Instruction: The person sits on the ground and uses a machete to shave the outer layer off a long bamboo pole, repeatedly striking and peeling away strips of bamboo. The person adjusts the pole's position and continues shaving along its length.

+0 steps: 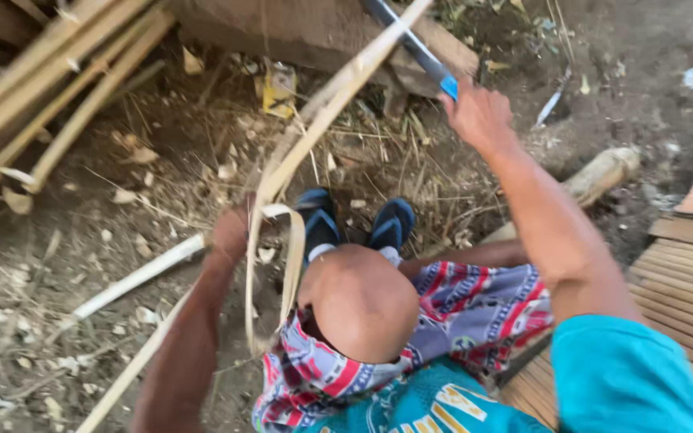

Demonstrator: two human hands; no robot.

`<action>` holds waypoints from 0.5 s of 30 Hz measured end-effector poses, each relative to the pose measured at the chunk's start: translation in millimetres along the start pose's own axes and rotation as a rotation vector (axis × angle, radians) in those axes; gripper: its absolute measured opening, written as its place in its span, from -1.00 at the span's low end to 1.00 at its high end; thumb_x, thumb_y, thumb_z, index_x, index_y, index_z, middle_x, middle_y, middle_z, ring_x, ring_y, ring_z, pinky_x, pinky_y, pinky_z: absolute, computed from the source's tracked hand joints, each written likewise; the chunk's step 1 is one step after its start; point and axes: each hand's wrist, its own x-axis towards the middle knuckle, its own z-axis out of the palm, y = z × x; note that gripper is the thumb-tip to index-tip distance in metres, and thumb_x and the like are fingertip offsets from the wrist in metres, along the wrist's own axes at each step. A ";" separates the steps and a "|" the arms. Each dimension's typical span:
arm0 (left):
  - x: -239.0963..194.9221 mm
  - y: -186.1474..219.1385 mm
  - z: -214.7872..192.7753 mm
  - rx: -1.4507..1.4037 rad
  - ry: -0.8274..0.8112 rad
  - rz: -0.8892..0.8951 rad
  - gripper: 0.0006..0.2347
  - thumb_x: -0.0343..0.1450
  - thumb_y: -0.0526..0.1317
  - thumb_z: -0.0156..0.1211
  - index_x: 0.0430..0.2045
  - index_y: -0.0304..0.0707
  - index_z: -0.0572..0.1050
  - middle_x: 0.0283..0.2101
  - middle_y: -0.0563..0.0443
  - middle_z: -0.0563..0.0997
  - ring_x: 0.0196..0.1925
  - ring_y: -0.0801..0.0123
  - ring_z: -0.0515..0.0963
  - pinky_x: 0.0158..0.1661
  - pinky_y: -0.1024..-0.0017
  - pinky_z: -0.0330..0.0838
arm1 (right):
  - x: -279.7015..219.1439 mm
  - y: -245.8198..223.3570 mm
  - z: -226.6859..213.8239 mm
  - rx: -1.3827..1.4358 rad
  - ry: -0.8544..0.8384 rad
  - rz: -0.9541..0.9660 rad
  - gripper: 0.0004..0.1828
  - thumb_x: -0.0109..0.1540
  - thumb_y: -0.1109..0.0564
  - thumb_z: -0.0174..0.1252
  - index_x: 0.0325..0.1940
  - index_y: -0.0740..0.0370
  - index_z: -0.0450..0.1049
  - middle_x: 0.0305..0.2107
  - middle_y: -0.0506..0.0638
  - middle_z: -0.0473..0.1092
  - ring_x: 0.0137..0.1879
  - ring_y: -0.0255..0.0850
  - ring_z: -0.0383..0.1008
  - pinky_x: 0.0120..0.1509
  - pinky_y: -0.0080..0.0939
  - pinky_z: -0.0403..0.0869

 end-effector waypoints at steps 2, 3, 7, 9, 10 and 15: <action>4.9 2.8 -16.9 -0.203 -0.014 0.147 -0.54 0.54 0.17 -0.19 0.19 -0.02 0.43 -0.11 -0.25 0.67 -0.23 0.13 0.69 -0.28 0.27 0.62 | -2.5 -0.7 5.9 0.019 -0.009 0.022 -0.51 0.42 -0.23 0.08 -0.06 0.30 0.40 -0.42 0.34 0.52 -0.27 0.34 0.56 -0.20 0.32 0.49; 9.4 6.3 -35.6 -0.347 0.042 0.201 -0.59 0.63 0.07 -0.27 0.28 -0.06 0.36 0.00 -0.29 0.63 -0.15 0.11 0.68 -0.22 0.26 0.62 | -2.0 -4.3 6.2 0.033 -0.015 0.031 -0.51 0.41 -0.24 0.08 -0.07 0.30 0.40 -0.42 0.34 0.52 -0.27 0.35 0.55 -0.20 0.34 0.48; 7.9 43.9 -118.9 0.129 0.401 0.358 -0.34 0.22 -0.24 0.24 0.29 -0.01 0.21 0.22 -0.27 0.39 0.02 -0.03 0.59 -0.16 0.05 0.63 | -8.3 -7.9 17.3 0.093 -0.064 0.055 -0.47 0.42 -0.25 0.06 -0.04 0.34 0.32 -0.44 0.32 0.51 -0.30 0.33 0.55 -0.23 0.32 0.48; 10.8 73.5 -160.4 0.515 0.553 0.388 -0.47 0.33 -0.24 0.16 0.26 -0.04 0.29 0.14 -0.27 0.48 -0.01 -0.03 0.63 -0.13 0.03 0.64 | -9.6 -11.1 17.8 0.114 -0.062 0.071 -0.48 0.43 -0.25 0.05 -0.01 0.32 0.30 -0.43 0.32 0.50 -0.29 0.34 0.55 -0.22 0.32 0.48; 14.6 92.9 -172.7 0.495 0.401 0.276 -0.50 0.44 -0.32 0.11 0.35 -0.10 0.26 0.15 -0.35 0.48 -0.06 -0.05 0.63 -0.19 0.10 0.66 | -12.4 -11.4 18.4 0.121 -0.068 0.079 -0.48 0.43 -0.25 0.05 0.00 0.31 0.29 -0.43 0.32 0.50 -0.29 0.34 0.55 -0.22 0.32 0.48; 42.7 132.5 -193.2 0.254 -0.158 0.188 -0.58 0.58 -0.39 -0.12 0.40 -0.21 0.25 0.04 -0.31 0.61 -0.14 0.10 0.68 -0.08 0.14 0.62 | -10.2 -10.3 21.6 0.125 -0.053 0.067 -0.49 0.44 -0.25 0.06 0.00 0.31 0.28 -0.42 0.32 0.50 -0.27 0.34 0.55 -0.21 0.33 0.48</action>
